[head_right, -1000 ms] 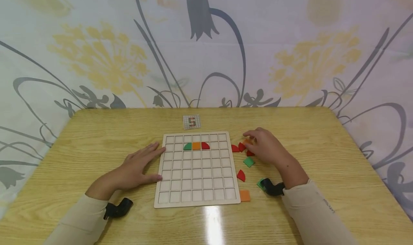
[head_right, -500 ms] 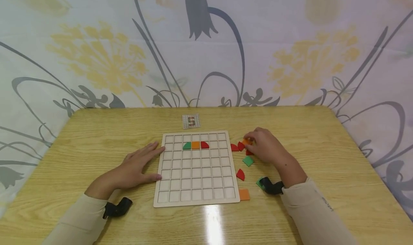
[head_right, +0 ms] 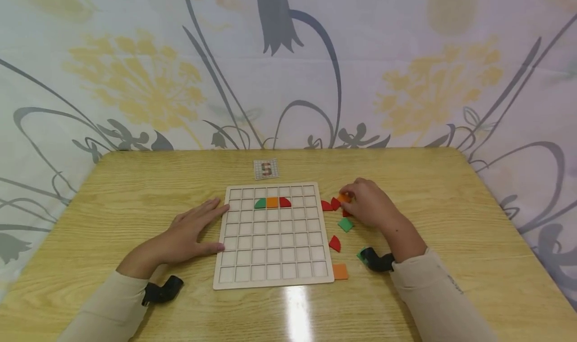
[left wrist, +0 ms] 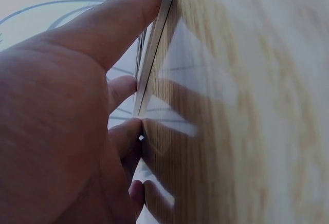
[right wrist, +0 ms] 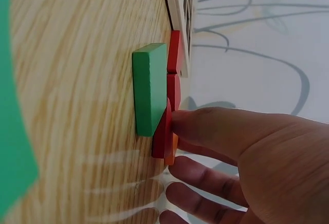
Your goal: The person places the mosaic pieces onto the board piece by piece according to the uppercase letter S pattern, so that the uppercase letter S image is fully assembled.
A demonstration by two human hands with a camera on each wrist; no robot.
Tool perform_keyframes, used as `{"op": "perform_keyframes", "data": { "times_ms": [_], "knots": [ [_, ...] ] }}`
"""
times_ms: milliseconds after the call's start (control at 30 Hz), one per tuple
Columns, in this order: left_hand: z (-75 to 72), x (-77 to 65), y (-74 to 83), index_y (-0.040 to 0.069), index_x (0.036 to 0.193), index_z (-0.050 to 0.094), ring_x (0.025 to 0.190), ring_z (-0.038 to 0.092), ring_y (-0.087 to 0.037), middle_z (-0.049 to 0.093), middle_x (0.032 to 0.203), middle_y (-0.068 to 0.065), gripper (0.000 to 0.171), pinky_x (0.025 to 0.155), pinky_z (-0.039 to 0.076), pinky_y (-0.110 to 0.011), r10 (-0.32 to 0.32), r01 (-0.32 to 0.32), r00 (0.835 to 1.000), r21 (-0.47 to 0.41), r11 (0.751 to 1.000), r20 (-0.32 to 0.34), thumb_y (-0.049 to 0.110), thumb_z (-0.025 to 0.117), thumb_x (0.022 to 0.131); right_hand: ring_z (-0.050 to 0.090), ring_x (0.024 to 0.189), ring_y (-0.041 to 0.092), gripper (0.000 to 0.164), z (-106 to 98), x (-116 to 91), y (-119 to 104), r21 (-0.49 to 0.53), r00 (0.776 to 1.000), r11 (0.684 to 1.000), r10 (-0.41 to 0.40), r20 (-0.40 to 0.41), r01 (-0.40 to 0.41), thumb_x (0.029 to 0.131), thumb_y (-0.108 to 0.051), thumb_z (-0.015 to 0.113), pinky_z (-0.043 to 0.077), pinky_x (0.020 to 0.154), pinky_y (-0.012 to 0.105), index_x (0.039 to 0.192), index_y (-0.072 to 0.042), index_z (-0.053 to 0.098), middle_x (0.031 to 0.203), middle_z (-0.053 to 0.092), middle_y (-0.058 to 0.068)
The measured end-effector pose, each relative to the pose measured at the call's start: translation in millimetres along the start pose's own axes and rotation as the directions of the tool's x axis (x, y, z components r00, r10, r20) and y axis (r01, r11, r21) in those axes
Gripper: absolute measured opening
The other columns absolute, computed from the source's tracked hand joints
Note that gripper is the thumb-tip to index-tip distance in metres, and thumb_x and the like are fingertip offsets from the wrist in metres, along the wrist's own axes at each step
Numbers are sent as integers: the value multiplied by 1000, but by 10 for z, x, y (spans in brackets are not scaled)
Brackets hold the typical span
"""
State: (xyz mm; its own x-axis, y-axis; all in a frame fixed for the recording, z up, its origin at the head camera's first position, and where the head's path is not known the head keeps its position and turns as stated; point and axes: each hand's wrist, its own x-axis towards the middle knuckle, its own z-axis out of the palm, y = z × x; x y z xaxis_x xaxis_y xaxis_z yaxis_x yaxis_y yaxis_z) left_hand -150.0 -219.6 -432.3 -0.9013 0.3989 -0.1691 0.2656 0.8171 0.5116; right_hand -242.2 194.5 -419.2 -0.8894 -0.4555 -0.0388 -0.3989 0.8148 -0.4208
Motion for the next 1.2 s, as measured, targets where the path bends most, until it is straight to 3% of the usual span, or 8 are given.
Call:
{"op": "perform_keyframes", "data": {
  "times_ms": [1200],
  "knots": [
    [7, 24, -34, 22, 160, 28, 156, 12, -33, 14, 169, -10, 87, 115, 15, -66, -8, 8, 1000, 10, 1000, 3, 52, 70, 89, 56, 75, 17, 28, 0, 26, -6, 22, 1000, 1000, 21, 7, -21, 91, -10, 71, 49, 68, 31, 115, 5, 71, 98, 66, 16]
  ]
}}
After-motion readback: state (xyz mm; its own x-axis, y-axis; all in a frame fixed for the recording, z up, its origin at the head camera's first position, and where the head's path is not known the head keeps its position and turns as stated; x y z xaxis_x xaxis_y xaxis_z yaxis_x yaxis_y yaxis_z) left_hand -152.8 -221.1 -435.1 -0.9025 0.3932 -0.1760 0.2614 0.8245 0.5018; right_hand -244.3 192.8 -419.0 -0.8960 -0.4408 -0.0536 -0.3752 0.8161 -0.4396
